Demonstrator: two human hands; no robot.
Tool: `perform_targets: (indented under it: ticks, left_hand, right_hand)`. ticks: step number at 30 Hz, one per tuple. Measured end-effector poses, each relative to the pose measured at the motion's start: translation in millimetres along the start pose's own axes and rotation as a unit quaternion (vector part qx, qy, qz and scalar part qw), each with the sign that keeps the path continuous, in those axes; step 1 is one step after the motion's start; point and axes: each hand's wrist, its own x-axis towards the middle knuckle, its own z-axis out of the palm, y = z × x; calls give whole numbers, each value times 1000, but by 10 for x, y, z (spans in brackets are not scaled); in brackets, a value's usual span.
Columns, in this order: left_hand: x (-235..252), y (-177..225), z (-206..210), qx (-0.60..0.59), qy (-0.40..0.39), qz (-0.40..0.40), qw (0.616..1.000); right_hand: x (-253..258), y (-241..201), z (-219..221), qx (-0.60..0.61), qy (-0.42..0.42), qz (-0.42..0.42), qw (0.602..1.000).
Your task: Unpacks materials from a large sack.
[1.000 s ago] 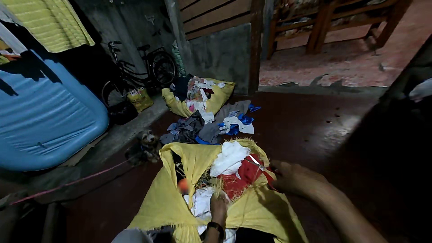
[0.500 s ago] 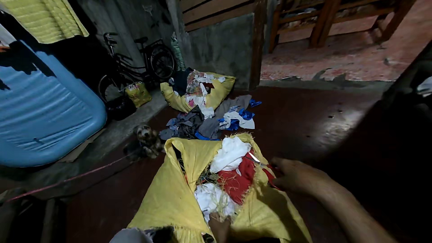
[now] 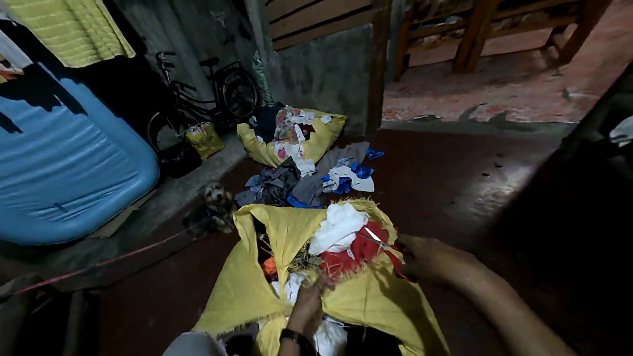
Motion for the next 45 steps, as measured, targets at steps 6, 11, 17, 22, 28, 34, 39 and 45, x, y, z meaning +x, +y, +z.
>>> perform_targets:
  ticks: [6,11,17,22,28,34,39,45]
  left_hand:
    - [343,580,-277,-249,39,15,968]
    - [454,909,-581,-154,79,-89,981]
    - [402,1284,-922,104,-2,-160,982]
    - [309,1460,-913,308,-63,-103,943]
    - [268,1645,-799,387,-70,-38,919]
    - [135,1749,-761,354,-109,-46,928]
    - [60,1791,-745,350,-118,-38,929]
    - [37,1861,-852,253,-83,-53,962]
  right_hand:
    - [95,227,49,-6,37,3,999]
    - [36,529,0,-14,63,37,997]
    - [-7,162,127,-80,29,17,996]
    - [5,-339,466,-101,-2,-53,993]
    - [84,-669,717,-115,26,-99,988]
    - [235,-776,811,-92,38,-133,986]
    - [285,-889,909,-102,53,-158,981]
    - [206,-859,924,-88,89,-159,979]
